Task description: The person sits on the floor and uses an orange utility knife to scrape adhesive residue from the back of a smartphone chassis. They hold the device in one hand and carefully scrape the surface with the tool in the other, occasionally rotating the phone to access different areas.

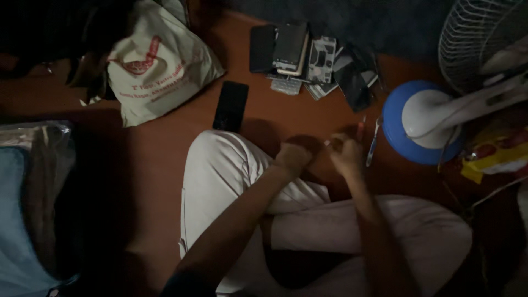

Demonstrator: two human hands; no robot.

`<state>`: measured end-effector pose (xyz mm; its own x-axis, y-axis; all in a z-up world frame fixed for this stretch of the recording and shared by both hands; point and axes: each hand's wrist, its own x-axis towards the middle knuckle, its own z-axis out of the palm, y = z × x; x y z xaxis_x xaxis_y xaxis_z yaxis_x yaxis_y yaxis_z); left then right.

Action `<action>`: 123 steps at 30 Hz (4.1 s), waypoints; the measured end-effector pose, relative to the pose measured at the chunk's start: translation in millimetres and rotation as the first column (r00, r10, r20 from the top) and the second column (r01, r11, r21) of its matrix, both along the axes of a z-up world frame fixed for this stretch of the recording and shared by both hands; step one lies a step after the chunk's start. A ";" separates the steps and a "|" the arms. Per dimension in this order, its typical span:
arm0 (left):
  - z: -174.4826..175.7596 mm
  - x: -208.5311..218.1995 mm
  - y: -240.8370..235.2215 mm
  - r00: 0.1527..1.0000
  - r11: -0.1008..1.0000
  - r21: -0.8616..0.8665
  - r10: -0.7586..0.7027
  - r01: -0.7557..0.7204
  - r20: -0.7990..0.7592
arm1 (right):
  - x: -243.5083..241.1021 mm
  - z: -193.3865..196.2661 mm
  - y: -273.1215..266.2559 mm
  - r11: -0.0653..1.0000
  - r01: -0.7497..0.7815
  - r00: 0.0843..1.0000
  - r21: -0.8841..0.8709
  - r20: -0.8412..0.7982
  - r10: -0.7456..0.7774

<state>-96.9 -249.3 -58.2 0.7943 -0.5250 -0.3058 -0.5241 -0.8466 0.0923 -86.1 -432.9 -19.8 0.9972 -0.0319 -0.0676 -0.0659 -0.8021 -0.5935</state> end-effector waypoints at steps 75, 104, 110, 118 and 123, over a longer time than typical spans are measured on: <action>187.3 16.6 75.7 0.638 -0.497 -0.404 -0.648 -0.768 -0.417 | 50.4 14.1 -71.0 0.856 0.434 0.894 0.280 -0.016 -0.448; 169.0 -15.7 22.0 0.452 -0.433 -0.139 -0.876 -0.891 -0.169 | -21.4 169.4 2.7 0.855 0.036 0.967 0.518 0.199 -0.162; 171.5 -15.6 18.9 0.512 -0.471 -0.201 -0.779 -0.859 -0.361 | -33.7 184.1 -2.7 0.982 0.024 0.905 0.186 0.412 -0.100; 173.1 -14.7 20.8 0.511 -0.503 -0.099 -0.821 -0.858 -0.253 | -47.0 195.0 -1.1 0.986 -0.092 0.911 0.139 0.410 0.027; 175.8 -15.3 23.0 0.508 -0.504 -0.111 -0.786 -0.857 -0.352 | -50.6 201.4 7.4 0.981 0.046 0.958 0.189 0.270 -0.097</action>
